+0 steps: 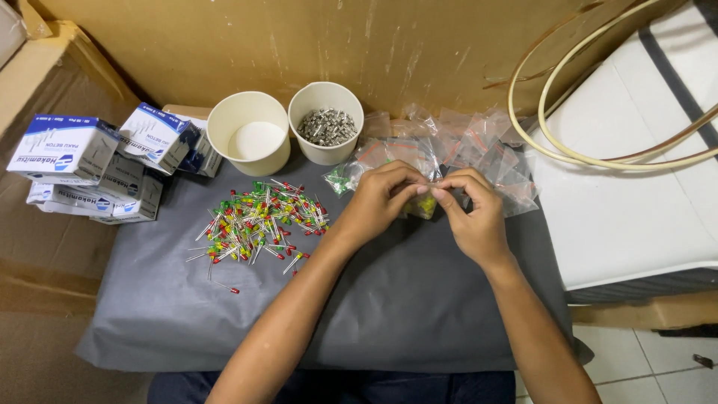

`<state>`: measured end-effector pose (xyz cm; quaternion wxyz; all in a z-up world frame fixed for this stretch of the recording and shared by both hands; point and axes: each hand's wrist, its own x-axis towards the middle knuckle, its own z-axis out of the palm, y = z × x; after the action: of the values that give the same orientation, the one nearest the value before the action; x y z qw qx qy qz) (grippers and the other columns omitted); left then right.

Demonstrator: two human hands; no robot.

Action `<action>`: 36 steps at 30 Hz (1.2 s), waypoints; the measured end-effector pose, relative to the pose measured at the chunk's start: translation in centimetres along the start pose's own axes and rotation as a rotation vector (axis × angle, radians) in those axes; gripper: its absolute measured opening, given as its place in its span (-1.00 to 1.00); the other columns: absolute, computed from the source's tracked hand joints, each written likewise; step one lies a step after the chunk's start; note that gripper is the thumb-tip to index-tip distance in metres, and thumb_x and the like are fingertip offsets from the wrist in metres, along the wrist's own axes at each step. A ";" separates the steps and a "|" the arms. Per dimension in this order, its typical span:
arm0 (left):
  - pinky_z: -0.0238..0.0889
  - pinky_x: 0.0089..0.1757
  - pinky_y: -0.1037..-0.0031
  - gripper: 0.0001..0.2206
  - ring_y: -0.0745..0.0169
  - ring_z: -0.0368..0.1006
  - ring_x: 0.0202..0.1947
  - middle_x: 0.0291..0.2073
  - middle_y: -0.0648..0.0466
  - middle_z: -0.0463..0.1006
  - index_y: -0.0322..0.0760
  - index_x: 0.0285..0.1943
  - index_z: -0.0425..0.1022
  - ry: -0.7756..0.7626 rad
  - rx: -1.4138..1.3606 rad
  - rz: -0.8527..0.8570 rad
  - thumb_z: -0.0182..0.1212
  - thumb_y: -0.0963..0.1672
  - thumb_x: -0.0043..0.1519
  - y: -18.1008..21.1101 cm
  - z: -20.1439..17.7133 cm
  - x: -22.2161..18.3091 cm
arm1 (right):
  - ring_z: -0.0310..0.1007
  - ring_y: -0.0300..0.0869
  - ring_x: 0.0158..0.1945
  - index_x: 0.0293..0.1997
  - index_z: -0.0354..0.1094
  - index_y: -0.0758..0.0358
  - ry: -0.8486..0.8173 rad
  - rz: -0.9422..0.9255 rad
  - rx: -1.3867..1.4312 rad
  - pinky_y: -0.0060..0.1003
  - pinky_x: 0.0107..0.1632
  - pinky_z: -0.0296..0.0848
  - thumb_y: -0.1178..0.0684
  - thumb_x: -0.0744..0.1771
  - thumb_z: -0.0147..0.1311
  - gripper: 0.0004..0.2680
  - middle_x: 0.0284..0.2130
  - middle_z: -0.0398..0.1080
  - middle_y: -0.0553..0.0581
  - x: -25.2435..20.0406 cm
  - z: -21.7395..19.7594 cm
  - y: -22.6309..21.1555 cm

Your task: The person sorts electronic components, specifically LEDs and small metal connectors, from a pile into small plastic bags by hand.

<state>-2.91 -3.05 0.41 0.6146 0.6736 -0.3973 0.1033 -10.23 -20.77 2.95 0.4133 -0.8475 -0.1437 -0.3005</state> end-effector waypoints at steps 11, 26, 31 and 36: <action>0.42 -0.16 0.24 -0.93 -0.07 0.58 -0.25 -0.32 -0.04 0.61 -0.28 -0.15 0.60 -0.013 -0.032 0.047 0.31 -0.22 0.23 1.3 -0.2 0.0 | 0.41 -0.14 -0.23 -0.22 0.45 0.35 0.007 -0.005 0.060 -0.26 -0.09 0.34 0.21 0.38 0.20 -0.95 -0.35 0.44 0.13 -0.3 0.0 0.7; 0.47 -0.21 0.31 -0.74 0.07 0.57 -0.33 -0.37 0.00 0.64 -0.16 0.11 0.54 0.046 -0.040 -0.006 0.33 -0.19 0.24 1.2 0.0 -0.1 | 0.46 -0.11 -0.22 -0.21 0.49 0.39 -0.027 -0.022 0.079 -0.24 -0.08 0.40 0.23 0.37 0.19 -0.96 -0.35 0.48 0.17 -0.1 -0.2 0.2; 0.44 -0.20 0.32 -0.74 0.08 0.56 -0.35 -0.40 0.02 0.64 -0.14 0.09 0.54 0.037 -0.046 -0.002 0.36 -0.18 0.21 1.0 0.1 -0.2 | 0.46 -0.07 -0.24 -0.24 0.48 0.39 -0.027 -0.046 0.076 -0.22 -0.07 0.41 0.25 0.38 0.18 -0.96 -0.37 0.47 0.17 0.0 -0.3 0.0; 0.47 -0.21 0.34 -0.68 0.13 0.56 -0.36 -0.39 0.01 0.64 -0.16 0.13 0.50 0.060 -0.122 -0.046 0.37 -0.19 0.20 1.1 0.4 -0.2 | 0.42 -0.12 -0.27 -0.23 0.48 0.41 0.005 -0.036 0.108 -0.24 -0.13 0.38 0.24 0.38 0.18 -0.95 -0.38 0.46 0.19 -0.4 -0.1 0.9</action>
<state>-3.92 -3.21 0.99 0.6684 0.6404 -0.3688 0.0850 -10.14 -21.41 2.21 0.4532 -0.8206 -0.1738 -0.3018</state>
